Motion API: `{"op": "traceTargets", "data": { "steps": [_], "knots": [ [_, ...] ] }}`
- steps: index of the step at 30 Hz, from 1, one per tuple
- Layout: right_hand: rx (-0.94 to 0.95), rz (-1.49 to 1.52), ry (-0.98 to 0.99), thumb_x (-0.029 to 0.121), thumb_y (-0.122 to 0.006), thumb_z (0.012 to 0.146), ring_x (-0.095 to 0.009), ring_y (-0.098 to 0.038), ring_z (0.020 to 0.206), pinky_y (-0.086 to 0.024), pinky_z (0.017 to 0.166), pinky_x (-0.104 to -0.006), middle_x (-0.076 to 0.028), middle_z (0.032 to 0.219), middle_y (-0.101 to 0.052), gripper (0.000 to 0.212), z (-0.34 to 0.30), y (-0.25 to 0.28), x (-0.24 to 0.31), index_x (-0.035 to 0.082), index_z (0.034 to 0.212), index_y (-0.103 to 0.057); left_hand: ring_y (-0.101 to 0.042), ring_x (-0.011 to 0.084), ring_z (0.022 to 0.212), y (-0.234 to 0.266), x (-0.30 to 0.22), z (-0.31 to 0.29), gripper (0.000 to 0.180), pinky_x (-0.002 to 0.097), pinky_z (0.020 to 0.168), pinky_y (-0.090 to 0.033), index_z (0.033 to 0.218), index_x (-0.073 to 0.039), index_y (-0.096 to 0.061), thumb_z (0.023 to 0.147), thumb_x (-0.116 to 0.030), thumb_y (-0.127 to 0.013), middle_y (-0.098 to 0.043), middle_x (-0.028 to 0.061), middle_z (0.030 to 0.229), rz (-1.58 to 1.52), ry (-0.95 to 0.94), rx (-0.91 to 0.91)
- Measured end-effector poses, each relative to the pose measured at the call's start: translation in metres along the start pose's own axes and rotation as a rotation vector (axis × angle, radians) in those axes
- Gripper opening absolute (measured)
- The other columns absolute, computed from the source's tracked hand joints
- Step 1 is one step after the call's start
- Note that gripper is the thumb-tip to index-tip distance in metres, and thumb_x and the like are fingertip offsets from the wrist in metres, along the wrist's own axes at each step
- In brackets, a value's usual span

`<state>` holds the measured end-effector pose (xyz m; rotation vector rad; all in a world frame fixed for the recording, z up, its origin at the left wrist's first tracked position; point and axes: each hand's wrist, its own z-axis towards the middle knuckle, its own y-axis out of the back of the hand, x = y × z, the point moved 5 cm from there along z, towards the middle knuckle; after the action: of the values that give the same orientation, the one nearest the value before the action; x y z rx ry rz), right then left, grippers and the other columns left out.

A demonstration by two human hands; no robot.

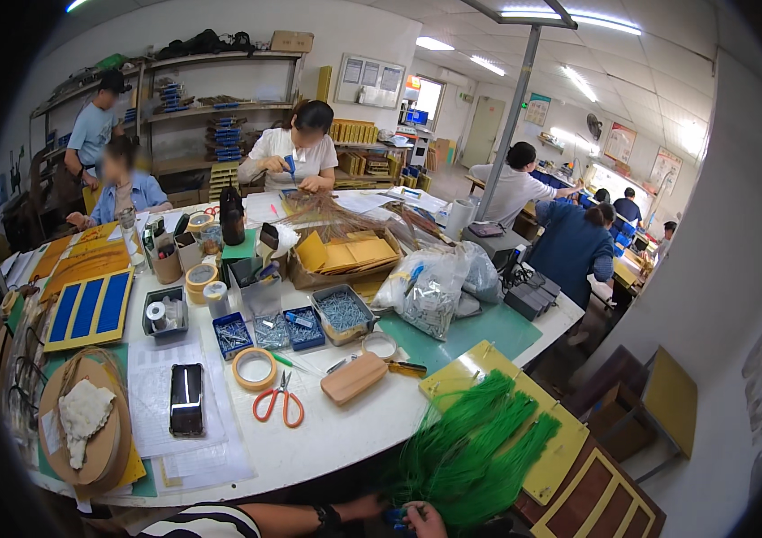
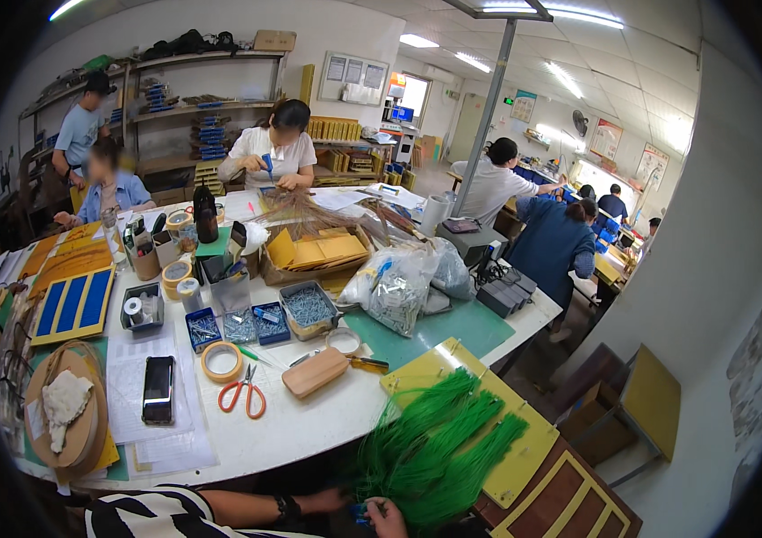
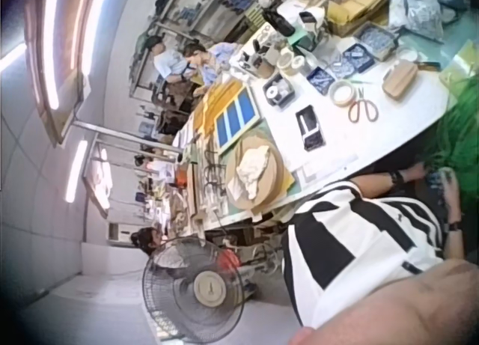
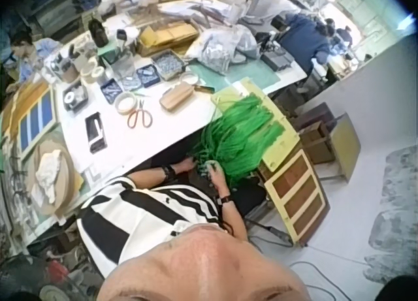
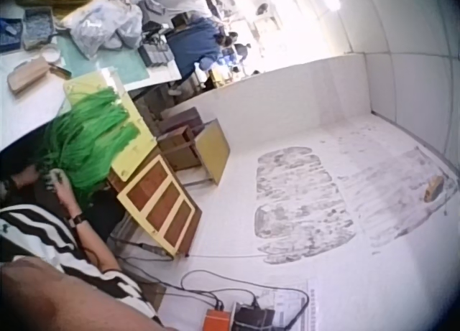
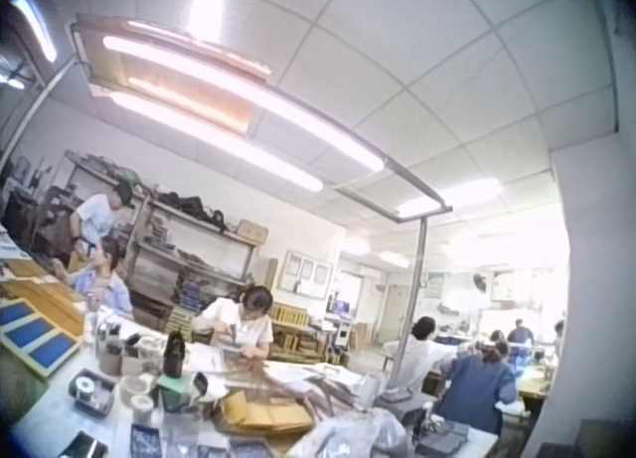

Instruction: The recorder uses a comb and a specialized jig to organize and process long green synthetic fiber strands, likely for hair or industrial use.

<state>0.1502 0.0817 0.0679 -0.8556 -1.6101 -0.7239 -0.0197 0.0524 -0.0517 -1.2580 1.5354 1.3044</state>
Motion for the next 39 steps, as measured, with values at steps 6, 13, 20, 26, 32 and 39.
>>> {"op": "traceTargets", "data": {
  "steps": [6,13,20,26,32,39],
  "knots": [
    [-0.029,0.401,-0.238,0.033,-0.055,0.103,-0.013,-0.057,0.072,-0.047,0.062,-0.0273,-0.003,0.097,-0.065,0.032,-0.013,0.011,-0.035,0.006,0.118,-0.064,-0.065,0.0302,0.096,0.015,-0.072,-0.025,0.047,0.0412,0.083,-0.053,0.121,0.000,-0.060,0.096,-0.039,-0.061,-0.068,0.0201,0.108,0.247,-0.063,-0.051],
    [-0.089,0.625,-0.242,0.030,-0.053,0.103,-0.021,-0.060,0.108,-0.051,0.089,-0.0349,-0.012,0.126,-0.060,0.044,-0.006,0.017,-0.065,0.008,0.141,-0.046,-0.059,0.0219,0.077,-0.020,-0.092,-0.049,0.049,0.0398,0.070,-0.050,0.103,-0.002,-0.056,0.096,-0.049,-0.060,-0.064,0.0135,0.087,0.023,-0.060,0.381],
    [0.014,0.595,-0.249,0.029,-0.047,0.106,-0.015,-0.061,0.103,-0.050,0.088,-0.0325,-0.004,0.118,-0.064,0.030,0.004,0.016,-0.028,0.008,0.126,-0.058,-0.058,0.0345,0.085,0.023,-0.136,-0.049,0.028,0.0418,0.075,-0.049,0.096,-0.003,-0.058,0.078,-0.019,-0.072,-0.058,0.0188,0.092,0.252,-0.289,0.004],
    [0.092,0.552,-0.183,0.025,-0.049,0.106,-0.013,-0.062,0.098,-0.051,0.084,-0.0295,-0.004,0.113,-0.065,0.027,-0.009,0.016,-0.033,0.006,0.120,-0.061,-0.060,0.0300,0.106,0.011,-0.141,-0.052,0.046,0.0376,0.091,-0.049,0.124,-0.002,-0.053,0.083,-0.012,-0.070,-0.060,0.0161,0.113,0.101,-0.368,0.123],
    [0.005,0.502,-0.209,0.025,-0.050,0.105,-0.014,-0.062,0.095,-0.050,0.083,-0.0297,-0.005,0.108,-0.065,0.023,-0.015,0.017,-0.029,0.007,0.113,-0.062,-0.062,0.0259,0.099,0.007,-0.132,-0.052,0.041,0.0355,0.086,-0.050,0.122,-0.002,-0.055,0.085,-0.012,-0.070,-0.061,0.0150,0.106,0.121,-0.290,0.081],
    [0.073,0.530,-0.181,0.025,-0.050,0.105,-0.011,-0.061,0.093,-0.048,0.079,-0.0247,-0.003,0.110,-0.065,0.023,-0.017,0.014,-0.023,0.007,0.113,-0.062,-0.065,0.0253,0.090,0.025,-0.090,-0.041,0.048,0.0367,0.078,-0.052,0.131,0.001,-0.048,0.089,-0.016,-0.066,-0.066,0.0171,0.099,-0.039,0.022,-0.248]
  ]
}}
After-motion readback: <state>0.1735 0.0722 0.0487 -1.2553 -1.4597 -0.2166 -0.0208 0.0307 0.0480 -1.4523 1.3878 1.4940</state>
